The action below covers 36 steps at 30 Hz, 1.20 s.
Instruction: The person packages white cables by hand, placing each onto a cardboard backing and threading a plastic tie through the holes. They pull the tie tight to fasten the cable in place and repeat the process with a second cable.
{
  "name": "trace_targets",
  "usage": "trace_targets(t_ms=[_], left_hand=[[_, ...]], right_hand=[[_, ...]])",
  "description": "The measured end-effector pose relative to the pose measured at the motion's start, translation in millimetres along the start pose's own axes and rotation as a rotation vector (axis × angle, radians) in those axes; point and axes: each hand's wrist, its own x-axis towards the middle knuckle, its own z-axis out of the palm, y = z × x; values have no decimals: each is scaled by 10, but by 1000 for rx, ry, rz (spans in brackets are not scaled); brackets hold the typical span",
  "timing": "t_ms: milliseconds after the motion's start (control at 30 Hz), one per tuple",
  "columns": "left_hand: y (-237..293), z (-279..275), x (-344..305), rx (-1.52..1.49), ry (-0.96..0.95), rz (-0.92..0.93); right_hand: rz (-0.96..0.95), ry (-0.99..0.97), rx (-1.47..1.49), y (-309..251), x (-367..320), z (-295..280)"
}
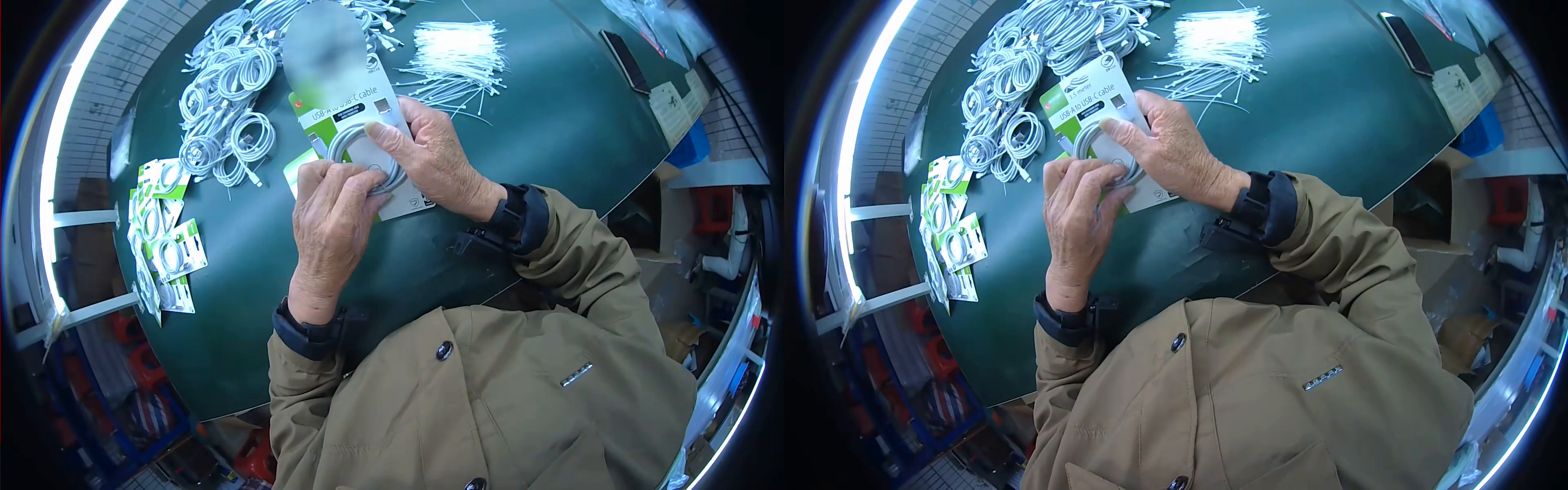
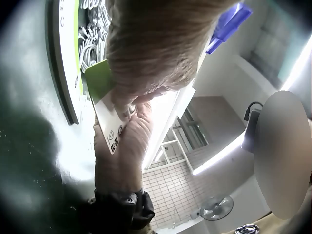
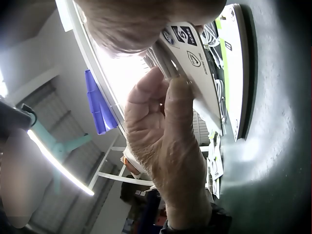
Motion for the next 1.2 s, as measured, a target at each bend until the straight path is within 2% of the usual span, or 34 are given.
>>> trace_targets(t_ms=[133,233,333,633,833,967,1200], left_hand=[[-50,69,-29,-52,11,1],[-30,65,-16,-121,19,-74],[184,138,61,-61,82,-220],[271,372,30,3,169,-227],[236,371,-44,-230,133,-374],[183,389,-35,-251,146,-301],[177,446,-62,-90,218,-163]], right_hand=[[84,19,99,-21,-9,1],[74,52,100,-3,-5,5],[58,94,125,-13,-8,21],[82,104,104,50,-32,40],[54,92,111,88,-71,77],[72,118,149,28,-58,90],[83,141,134,36,-42,105]])
